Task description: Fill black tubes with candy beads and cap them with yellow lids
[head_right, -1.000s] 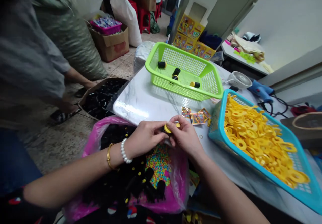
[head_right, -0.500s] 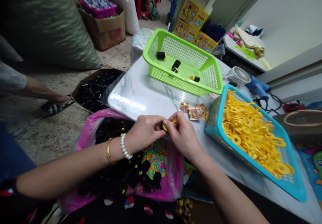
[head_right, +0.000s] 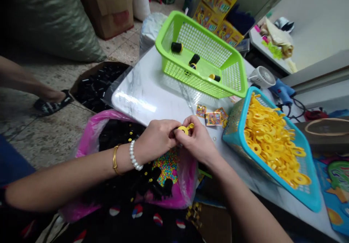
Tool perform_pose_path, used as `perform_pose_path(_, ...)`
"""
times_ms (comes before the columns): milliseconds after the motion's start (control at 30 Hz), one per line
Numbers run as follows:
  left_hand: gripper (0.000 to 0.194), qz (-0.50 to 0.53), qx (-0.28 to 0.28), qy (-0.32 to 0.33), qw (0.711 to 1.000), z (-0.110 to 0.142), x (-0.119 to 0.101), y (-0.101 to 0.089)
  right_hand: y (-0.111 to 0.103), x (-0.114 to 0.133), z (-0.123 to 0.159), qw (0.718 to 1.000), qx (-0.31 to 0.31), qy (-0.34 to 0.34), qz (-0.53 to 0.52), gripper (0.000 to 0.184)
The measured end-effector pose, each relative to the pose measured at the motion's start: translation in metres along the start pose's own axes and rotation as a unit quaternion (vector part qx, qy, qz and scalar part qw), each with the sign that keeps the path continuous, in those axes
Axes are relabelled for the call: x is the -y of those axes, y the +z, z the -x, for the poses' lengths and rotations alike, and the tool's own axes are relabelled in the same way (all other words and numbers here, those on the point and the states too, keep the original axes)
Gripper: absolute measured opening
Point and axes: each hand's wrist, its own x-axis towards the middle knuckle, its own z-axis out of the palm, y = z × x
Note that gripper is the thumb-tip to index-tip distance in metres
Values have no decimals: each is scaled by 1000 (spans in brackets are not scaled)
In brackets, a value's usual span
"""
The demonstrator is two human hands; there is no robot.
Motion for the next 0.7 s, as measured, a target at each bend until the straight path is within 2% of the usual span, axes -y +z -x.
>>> perform_pose_path(133, 18, 17, -4, -24, 1000, 2, 1, -2, 3, -2, 5, 994, 64, 8, -90, 38)
perform_pose_path(267, 43, 84, -22, -26, 996, 6, 0, -3, 2, -7, 4, 988, 53, -15, -143, 42)
perform_pose_path(400, 35, 81, -51, -11, 995, 9, -2, -1, -12, -16, 2, 977, 94, 10, -192, 39)
perform_pose_path(533, 34, 56, -49, -17, 997, 8, -2, -1, -30, -23, -8, 961, 138, 48, -234, 38)
perform_pose_path(700, 28, 18, -27, -4, 999, 5, -4, -4, -34, -10, -28, 956, 207, 76, -196, 34)
